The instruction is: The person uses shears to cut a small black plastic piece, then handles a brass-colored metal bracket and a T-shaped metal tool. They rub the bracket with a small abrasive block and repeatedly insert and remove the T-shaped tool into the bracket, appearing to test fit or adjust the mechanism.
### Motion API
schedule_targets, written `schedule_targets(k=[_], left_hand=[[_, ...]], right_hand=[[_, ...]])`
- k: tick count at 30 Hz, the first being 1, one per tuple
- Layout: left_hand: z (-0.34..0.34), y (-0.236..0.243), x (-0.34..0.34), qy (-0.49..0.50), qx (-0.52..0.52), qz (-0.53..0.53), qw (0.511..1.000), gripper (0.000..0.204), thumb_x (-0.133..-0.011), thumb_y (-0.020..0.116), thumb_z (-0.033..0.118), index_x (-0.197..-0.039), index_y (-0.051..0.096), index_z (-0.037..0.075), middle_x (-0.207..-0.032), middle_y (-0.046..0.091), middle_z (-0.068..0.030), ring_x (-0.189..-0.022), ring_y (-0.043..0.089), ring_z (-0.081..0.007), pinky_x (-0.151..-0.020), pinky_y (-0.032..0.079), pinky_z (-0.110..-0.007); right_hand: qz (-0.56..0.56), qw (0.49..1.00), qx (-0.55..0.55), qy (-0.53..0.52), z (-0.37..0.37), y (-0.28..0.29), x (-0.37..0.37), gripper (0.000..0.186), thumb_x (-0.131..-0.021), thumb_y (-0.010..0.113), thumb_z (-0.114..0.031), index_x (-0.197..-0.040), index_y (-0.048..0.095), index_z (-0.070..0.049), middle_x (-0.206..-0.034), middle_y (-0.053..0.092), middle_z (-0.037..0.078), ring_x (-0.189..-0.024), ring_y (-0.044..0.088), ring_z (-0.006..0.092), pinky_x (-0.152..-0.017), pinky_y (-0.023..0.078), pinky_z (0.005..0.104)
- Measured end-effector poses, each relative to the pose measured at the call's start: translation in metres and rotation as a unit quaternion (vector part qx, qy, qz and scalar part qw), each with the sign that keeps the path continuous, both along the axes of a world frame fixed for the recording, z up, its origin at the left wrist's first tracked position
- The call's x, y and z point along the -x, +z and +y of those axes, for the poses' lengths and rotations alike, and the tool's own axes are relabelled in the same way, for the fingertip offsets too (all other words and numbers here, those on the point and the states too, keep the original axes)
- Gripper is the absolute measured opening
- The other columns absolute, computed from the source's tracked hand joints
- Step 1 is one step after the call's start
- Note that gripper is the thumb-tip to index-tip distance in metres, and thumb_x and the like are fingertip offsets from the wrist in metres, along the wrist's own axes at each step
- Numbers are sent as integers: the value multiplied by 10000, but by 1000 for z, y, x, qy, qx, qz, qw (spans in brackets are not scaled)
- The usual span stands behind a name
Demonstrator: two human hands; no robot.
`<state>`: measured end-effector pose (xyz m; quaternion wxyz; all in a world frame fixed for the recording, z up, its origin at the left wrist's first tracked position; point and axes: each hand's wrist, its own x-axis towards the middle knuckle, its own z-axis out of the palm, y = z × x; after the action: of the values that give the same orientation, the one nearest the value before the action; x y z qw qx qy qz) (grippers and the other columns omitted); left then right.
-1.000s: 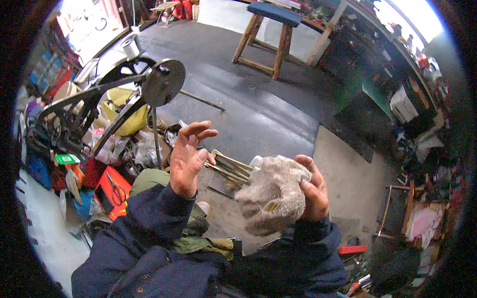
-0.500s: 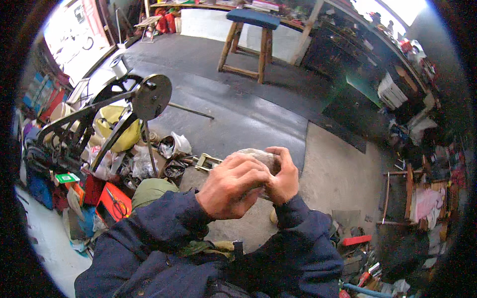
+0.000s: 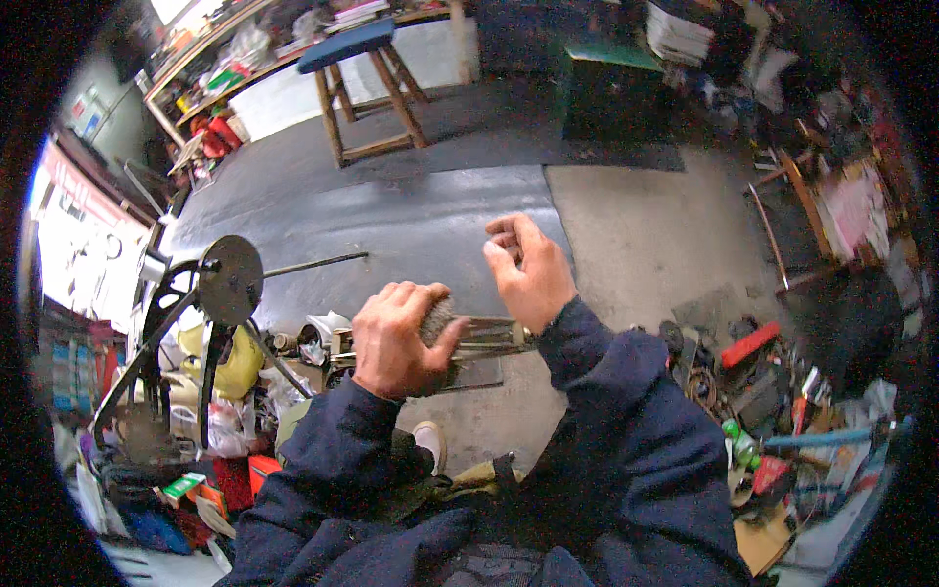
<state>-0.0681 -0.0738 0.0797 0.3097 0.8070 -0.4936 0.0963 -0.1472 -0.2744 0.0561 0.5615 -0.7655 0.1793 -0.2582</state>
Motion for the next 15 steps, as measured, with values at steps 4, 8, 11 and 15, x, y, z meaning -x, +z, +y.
schedule_targets(k=[4,8,11,15], left_hand=[[-3,1,3,19,-24,8,1000,305,-845,806,269,-1067,752,67,-1005,737,-152,-966,706,-358,-861,564,-444],[-6,1,4,19,-28,30,999,199,-931,720,197,-1088,749,79,-1011,748,-154,-964,728,-347,-861,569,-418],[-10,-1,7,15,2,88,996,180,-947,691,165,-1098,773,114,-905,721,-146,-885,704,-351,-793,544,-436],[-13,0,11,5,-16,47,999,199,-975,642,165,-1079,767,51,-959,727,-175,-931,713,-354,-854,548,-408]], right_hand=[[-68,995,-14,-78,-38,10,24,229,-1006,654,-133,-1192,648,0,-994,702,64,-842,651,111,-766,543,277],[-137,965,-44,-221,-100,6,100,236,-991,672,-134,-1204,660,-34,-993,727,57,-786,662,105,-676,515,261],[-164,934,-73,-310,-133,-44,189,189,-993,679,-148,-1152,671,-45,-978,729,46,-750,658,105,-655,503,257],[24,937,-1,-348,-81,-174,318,154,-1029,643,-172,-1115,666,-47,-925,721,43,-772,679,134,-656,520,312]])
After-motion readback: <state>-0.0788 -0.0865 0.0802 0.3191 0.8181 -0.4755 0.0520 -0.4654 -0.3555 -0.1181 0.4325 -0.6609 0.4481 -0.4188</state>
